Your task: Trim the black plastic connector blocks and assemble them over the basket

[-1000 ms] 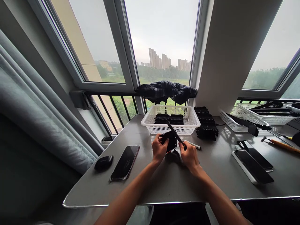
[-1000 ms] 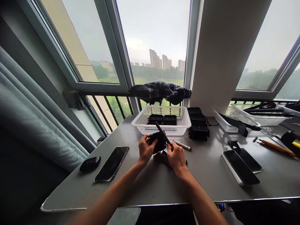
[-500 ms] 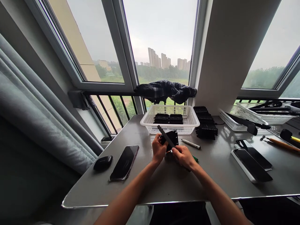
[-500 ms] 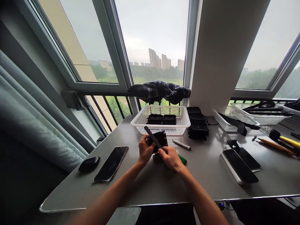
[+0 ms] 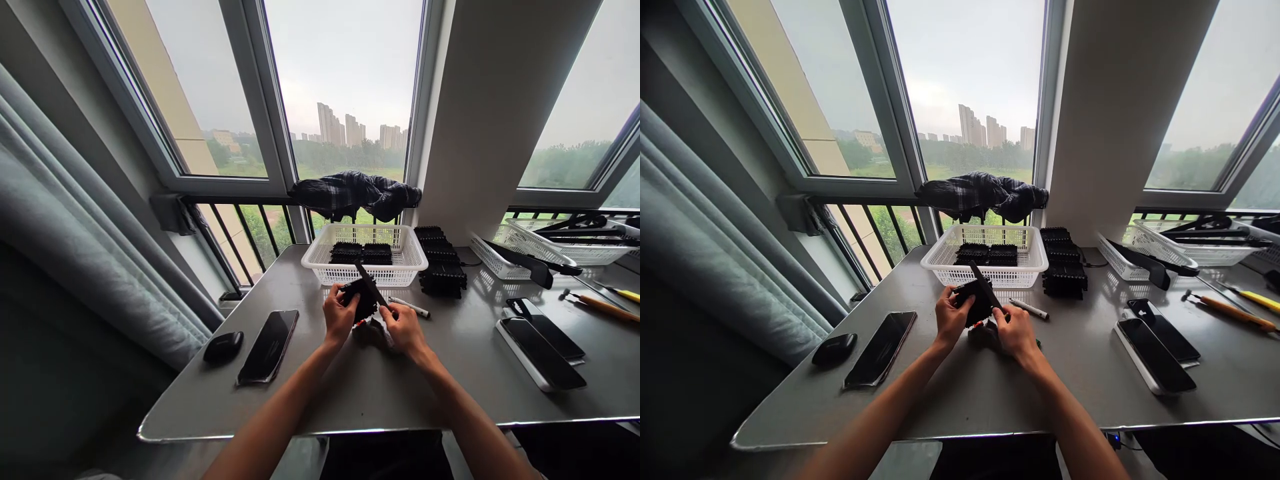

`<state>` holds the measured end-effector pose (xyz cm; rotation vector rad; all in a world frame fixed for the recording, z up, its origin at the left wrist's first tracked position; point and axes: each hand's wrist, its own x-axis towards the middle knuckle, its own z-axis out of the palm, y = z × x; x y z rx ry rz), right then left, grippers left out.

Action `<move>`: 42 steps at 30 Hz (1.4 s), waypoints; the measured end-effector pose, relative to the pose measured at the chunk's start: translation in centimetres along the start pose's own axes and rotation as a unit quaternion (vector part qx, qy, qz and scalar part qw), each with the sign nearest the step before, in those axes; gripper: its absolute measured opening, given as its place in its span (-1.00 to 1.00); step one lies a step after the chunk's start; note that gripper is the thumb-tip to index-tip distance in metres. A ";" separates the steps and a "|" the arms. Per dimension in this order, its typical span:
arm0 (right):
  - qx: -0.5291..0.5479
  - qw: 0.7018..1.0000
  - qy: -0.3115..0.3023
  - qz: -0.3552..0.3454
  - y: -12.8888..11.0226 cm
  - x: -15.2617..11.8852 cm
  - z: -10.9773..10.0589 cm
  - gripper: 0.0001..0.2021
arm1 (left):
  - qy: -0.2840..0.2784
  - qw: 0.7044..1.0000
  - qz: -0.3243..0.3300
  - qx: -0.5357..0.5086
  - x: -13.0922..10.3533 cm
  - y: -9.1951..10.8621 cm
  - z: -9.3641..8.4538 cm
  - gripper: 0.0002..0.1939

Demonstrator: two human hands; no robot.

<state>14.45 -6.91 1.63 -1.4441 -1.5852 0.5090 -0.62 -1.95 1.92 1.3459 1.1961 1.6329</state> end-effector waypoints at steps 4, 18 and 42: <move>-0.027 0.999 0.045 0.001 0.3 0.1 -0.2 -0.62 | 0.021 1.000 0.008 0.020 0.2 -0.1 -0.2 -0.76; 0.034 0.998 -0.047 -0.003 0.7 0.2 -0.4 -0.63 | 0.000 1.000 0.011 0.007 0.0 -0.1 0.0 -0.75; 0.113 0.991 0.041 0.059 0.7 0.5 -1.1 -0.54 | -0.018 0.960 -0.149 -0.237 0.2 0.2 0.5 -0.40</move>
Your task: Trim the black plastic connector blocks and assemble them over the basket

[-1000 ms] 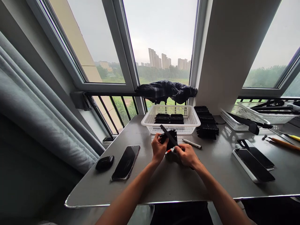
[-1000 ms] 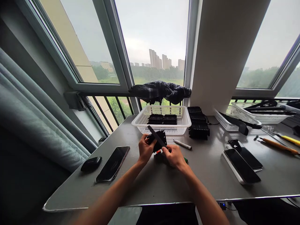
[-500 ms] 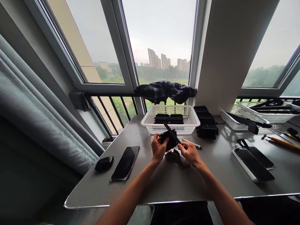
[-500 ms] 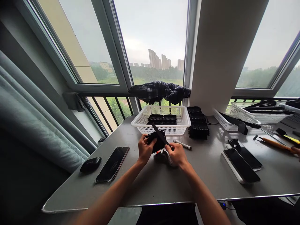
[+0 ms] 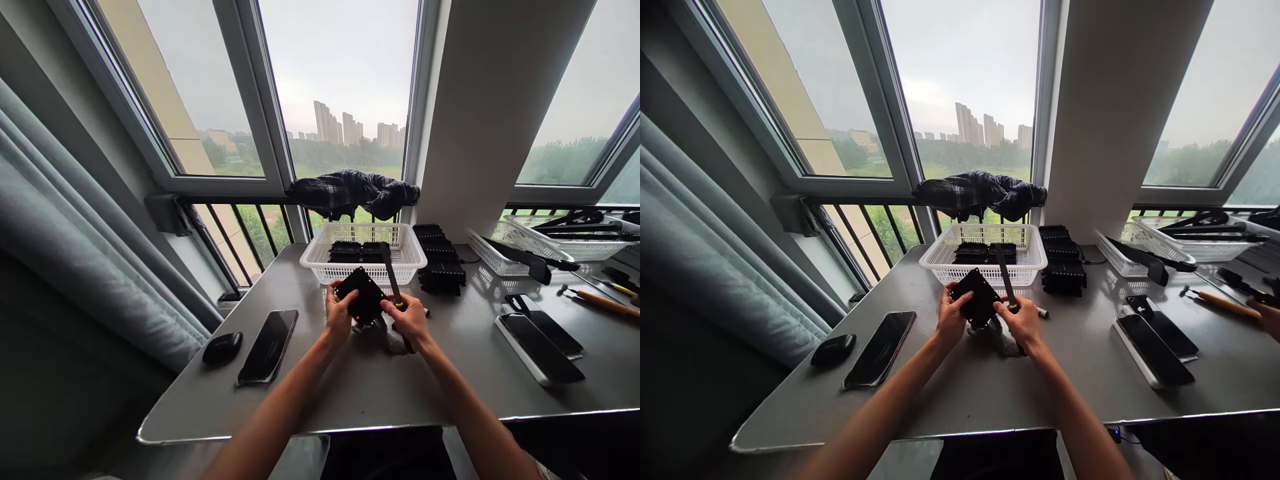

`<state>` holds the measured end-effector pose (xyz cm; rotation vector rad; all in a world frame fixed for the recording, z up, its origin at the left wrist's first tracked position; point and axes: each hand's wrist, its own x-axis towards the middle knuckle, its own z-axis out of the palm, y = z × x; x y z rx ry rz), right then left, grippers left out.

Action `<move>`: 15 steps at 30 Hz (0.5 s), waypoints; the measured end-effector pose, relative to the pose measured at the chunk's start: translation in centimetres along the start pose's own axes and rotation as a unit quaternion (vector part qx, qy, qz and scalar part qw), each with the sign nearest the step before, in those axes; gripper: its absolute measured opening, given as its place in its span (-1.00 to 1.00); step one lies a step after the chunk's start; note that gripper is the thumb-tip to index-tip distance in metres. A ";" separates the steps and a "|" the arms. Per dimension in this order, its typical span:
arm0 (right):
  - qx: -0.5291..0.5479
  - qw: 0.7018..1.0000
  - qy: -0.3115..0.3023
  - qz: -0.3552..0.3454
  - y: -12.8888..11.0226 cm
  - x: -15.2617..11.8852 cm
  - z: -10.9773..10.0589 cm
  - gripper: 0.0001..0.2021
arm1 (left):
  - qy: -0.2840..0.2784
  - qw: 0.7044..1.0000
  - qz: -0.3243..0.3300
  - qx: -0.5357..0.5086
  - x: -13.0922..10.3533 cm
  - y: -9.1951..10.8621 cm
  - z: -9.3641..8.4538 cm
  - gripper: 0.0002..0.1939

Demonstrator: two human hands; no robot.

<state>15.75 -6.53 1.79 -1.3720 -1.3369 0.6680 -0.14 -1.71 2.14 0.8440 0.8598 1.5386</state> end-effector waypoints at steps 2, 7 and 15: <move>0.040 0.999 -0.019 0.019 0.4 0.1 0.2 -0.51 | -0.016 1.000 -0.015 -0.010 -0.1 0.1 0.1 -0.37; 0.079 0.996 0.015 0.037 0.9 0.3 0.2 -0.47 | -0.029 0.999 -0.014 0.036 0.3 -0.3 -0.3 -0.44; 0.037 0.995 0.091 0.010 1.2 0.9 -1.0 -0.48 | -0.070 0.987 -0.045 0.138 0.9 -0.5 -0.9 -0.46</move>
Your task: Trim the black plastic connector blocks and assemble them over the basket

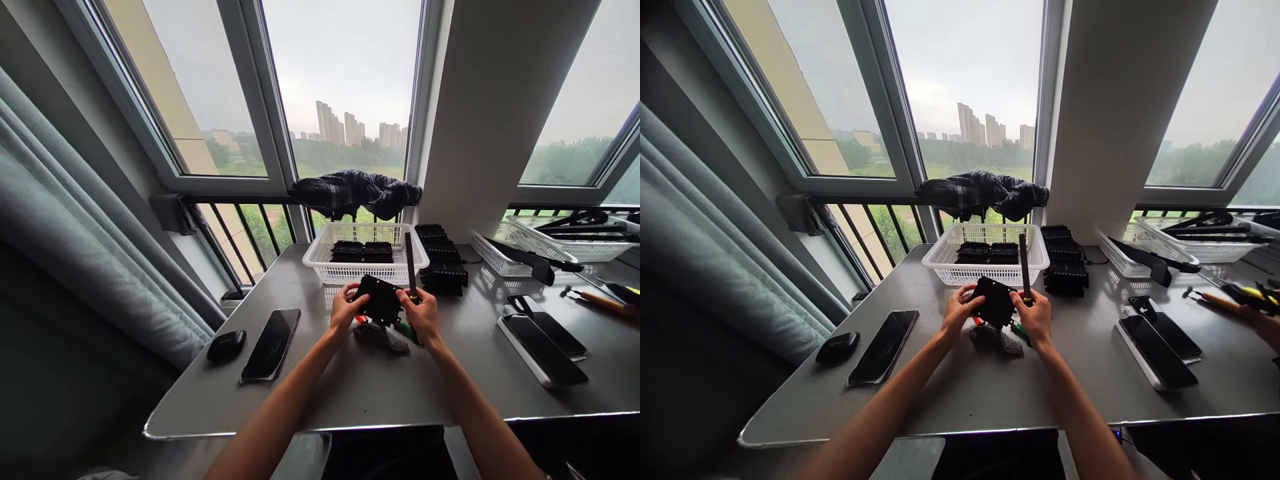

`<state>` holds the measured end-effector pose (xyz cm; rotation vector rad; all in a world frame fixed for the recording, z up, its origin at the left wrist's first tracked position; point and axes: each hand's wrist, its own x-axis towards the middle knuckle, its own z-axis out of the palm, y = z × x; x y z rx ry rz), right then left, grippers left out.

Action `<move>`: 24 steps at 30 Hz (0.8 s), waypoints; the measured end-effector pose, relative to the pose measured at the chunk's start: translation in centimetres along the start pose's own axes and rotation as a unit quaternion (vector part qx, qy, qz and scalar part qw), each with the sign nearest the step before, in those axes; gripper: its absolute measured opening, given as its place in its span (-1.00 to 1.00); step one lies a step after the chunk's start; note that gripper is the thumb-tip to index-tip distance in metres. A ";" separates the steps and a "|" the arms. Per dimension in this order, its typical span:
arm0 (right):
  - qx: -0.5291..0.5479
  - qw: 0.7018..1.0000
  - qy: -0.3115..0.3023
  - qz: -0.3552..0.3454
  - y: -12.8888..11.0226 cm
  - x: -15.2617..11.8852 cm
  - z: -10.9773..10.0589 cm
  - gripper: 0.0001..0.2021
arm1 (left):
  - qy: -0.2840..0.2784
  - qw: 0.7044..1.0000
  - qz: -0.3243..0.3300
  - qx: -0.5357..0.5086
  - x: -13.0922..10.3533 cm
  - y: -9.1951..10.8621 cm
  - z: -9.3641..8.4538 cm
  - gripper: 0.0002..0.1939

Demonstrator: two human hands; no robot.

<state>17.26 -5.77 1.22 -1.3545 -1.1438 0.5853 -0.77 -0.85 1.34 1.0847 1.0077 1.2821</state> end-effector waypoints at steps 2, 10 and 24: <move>-0.011 1.000 0.005 -0.007 0.0 0.1 -0.1 -0.48 | -0.031 0.999 -0.024 -0.004 -0.1 0.0 0.0 -0.44; -0.074 0.994 0.000 -0.082 -0.3 0.1 -0.6 -0.49 | -0.093 0.994 -0.013 -0.052 -0.2 -0.9 0.4 -0.38; -0.349 0.905 -0.023 -0.242 0.2 0.0 -2.0 -0.46 | 0.021 0.996 0.085 -0.016 0.1 -1.1 0.3 -0.61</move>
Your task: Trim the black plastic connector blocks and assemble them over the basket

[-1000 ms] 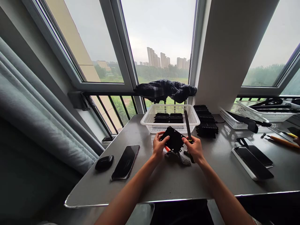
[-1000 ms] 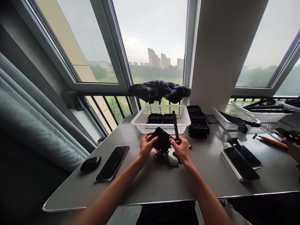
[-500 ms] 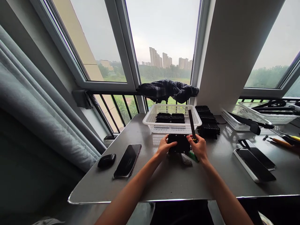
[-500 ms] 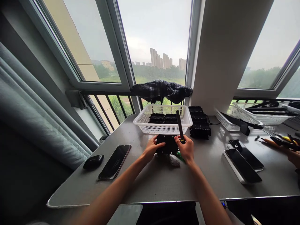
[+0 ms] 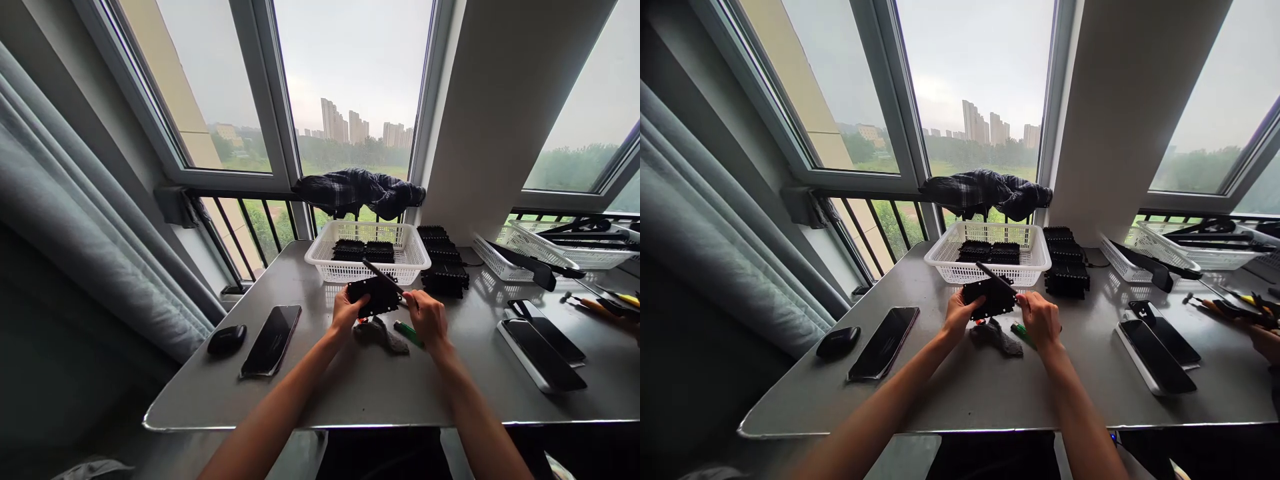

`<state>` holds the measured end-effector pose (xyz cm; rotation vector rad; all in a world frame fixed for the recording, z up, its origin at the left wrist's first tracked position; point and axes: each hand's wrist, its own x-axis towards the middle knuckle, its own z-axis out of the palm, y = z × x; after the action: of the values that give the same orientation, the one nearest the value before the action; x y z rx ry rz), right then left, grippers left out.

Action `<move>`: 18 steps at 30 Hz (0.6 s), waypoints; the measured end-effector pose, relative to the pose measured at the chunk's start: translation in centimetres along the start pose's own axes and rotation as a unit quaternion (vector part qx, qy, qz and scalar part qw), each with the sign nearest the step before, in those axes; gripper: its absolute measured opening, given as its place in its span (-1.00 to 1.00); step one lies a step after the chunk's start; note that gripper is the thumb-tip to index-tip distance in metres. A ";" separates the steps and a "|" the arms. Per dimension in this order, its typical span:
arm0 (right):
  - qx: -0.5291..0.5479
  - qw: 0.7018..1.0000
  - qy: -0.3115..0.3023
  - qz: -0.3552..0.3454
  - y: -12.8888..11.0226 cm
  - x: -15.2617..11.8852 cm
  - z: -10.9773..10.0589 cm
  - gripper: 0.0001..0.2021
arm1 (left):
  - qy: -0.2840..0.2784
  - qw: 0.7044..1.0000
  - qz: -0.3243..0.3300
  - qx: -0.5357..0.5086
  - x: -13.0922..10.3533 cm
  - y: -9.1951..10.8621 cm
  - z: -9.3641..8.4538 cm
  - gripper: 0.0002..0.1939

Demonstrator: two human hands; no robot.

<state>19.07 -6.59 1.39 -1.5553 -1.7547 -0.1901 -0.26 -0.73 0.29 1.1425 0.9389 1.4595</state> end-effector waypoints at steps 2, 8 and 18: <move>0.014 0.999 -0.037 -0.024 -0.1 0.0 0.1 -0.46 | 0.006 1.000 0.007 0.014 0.0 0.1 0.0 -0.64; -0.021 0.993 -0.109 -0.033 -0.6 0.0 0.2 -0.51 | -0.001 0.999 0.015 0.029 -0.1 0.0 0.1 -0.72; -0.036 0.993 -0.028 0.112 -0.3 0.2 -0.2 -0.60 | 0.028 0.997 0.052 0.053 0.3 -0.3 -0.2 -0.69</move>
<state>18.89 -6.61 1.73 -1.8110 -1.6146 -0.0996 -0.44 -0.40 0.04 1.2486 1.0196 1.5471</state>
